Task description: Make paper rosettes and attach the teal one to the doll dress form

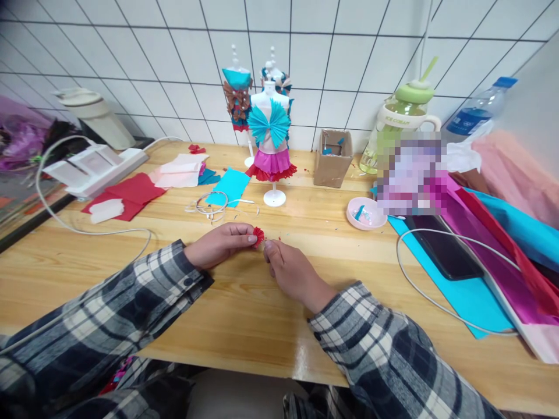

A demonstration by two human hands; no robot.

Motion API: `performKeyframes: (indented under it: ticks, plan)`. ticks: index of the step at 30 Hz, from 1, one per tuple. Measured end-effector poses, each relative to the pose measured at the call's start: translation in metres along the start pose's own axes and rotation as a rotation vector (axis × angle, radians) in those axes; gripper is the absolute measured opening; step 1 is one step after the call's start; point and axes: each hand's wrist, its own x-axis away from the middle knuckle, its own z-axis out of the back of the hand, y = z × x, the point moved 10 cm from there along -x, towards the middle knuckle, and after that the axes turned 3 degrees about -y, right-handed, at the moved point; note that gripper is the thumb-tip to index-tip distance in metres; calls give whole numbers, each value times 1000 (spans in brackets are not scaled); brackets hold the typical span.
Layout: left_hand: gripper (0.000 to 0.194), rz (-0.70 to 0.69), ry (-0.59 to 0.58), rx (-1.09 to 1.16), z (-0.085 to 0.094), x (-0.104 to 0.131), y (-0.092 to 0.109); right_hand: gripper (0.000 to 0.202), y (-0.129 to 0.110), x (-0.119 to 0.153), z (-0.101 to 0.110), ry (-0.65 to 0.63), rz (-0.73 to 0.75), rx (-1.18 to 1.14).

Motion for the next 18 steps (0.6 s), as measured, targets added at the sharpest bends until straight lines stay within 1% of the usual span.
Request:
performKeyframes:
  ticks: [8, 14, 18]
  plan:
    - [26, -14, -7, -7, 1, -1, 0, 45, 0, -2, -1, -1, 20, 37]
    - [25, -9, -4, 12, -1, -1, 2, 41, -4, -3, -1, -15, 44, 112]
    - [23, -21, -1, 79, -3, 1, 6, 39, -4, -2, -2, -56, 10, 83]
